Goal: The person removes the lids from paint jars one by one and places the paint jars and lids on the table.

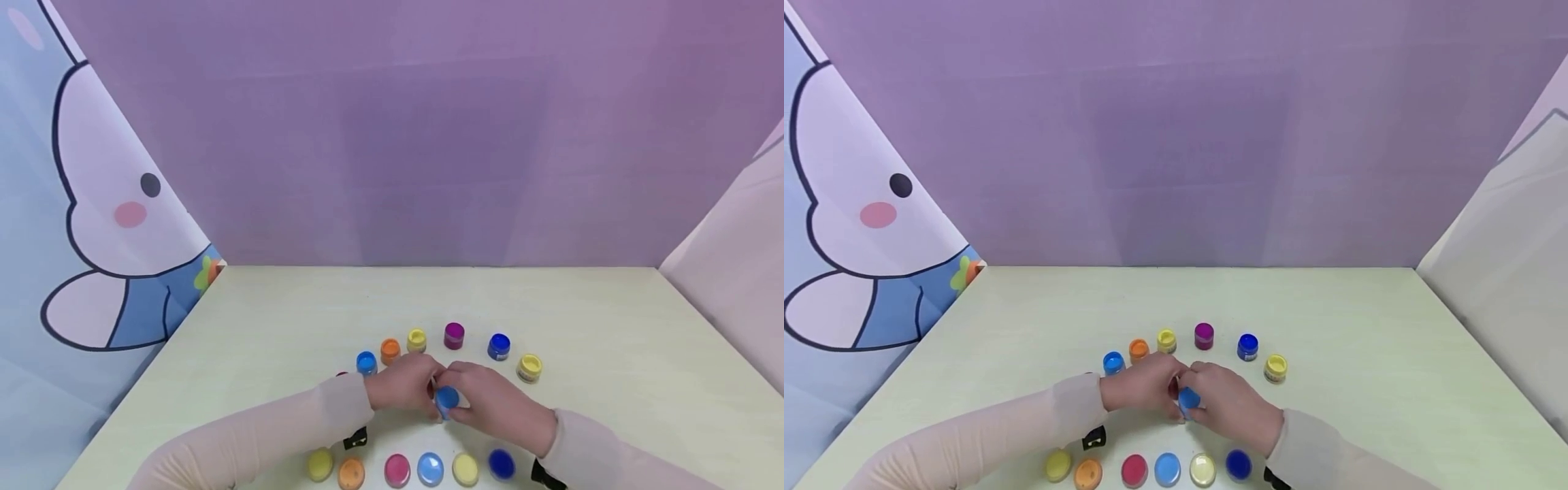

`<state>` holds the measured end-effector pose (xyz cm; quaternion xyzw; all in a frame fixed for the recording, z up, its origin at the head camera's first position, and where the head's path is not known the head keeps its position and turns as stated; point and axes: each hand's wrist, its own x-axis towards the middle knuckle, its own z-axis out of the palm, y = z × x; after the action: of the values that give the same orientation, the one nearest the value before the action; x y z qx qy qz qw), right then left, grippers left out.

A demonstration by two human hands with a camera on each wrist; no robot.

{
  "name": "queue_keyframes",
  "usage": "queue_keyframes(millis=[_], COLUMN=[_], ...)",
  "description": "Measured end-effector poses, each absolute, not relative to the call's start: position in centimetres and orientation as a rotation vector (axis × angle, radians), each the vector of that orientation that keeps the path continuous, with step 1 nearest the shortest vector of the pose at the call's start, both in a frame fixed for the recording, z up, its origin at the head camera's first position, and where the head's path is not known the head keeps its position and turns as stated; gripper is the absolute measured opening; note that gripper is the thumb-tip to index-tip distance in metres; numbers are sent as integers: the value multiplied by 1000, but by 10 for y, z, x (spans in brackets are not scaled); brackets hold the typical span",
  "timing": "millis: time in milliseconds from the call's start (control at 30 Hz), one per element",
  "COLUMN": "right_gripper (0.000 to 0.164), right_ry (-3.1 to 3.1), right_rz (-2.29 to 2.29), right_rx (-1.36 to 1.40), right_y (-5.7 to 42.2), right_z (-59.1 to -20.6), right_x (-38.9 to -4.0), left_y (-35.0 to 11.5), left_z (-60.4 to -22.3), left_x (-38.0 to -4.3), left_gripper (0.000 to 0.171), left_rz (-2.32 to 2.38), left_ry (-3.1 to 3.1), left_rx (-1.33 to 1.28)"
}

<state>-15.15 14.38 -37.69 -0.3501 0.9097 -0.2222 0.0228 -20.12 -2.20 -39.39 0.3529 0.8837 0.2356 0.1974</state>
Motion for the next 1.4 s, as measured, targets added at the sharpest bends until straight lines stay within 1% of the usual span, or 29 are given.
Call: queue_keyframes(millis=[200,433,633,900,1100,1233,1400], right_gripper=[30,20,20,13,19,20,29], right_ry=[2916,2870,2829,2774,2722,2750,2845], right_rz=[-643,-647,-654,-677,-748,-767,-686], right_rx=[-1008,-984,-1003,-1108,-1146,-1085,-1001], right_y=[142,138,137,146,151,150,143], right_z=[-378,-376,-373,-373,-376,-379,-380], right_x=[-154,-158,-158,-161,-162,-161,-158], left_y=[-23,-23,-22,-20,-19,-20,-21], left_z=[-395,-395,-394,-393,-392,-393,-394], left_x=[-203,-205,-204,-206,-205,-204,-202], left_gripper=[34,39,41,33,33,34,32], left_rz=[681,667,648,666,663,658,666], left_ry=[2467,2464,2473,2476,2473,2467,2461], left_rx=[1033,1049,1024,1010,999,970,996])
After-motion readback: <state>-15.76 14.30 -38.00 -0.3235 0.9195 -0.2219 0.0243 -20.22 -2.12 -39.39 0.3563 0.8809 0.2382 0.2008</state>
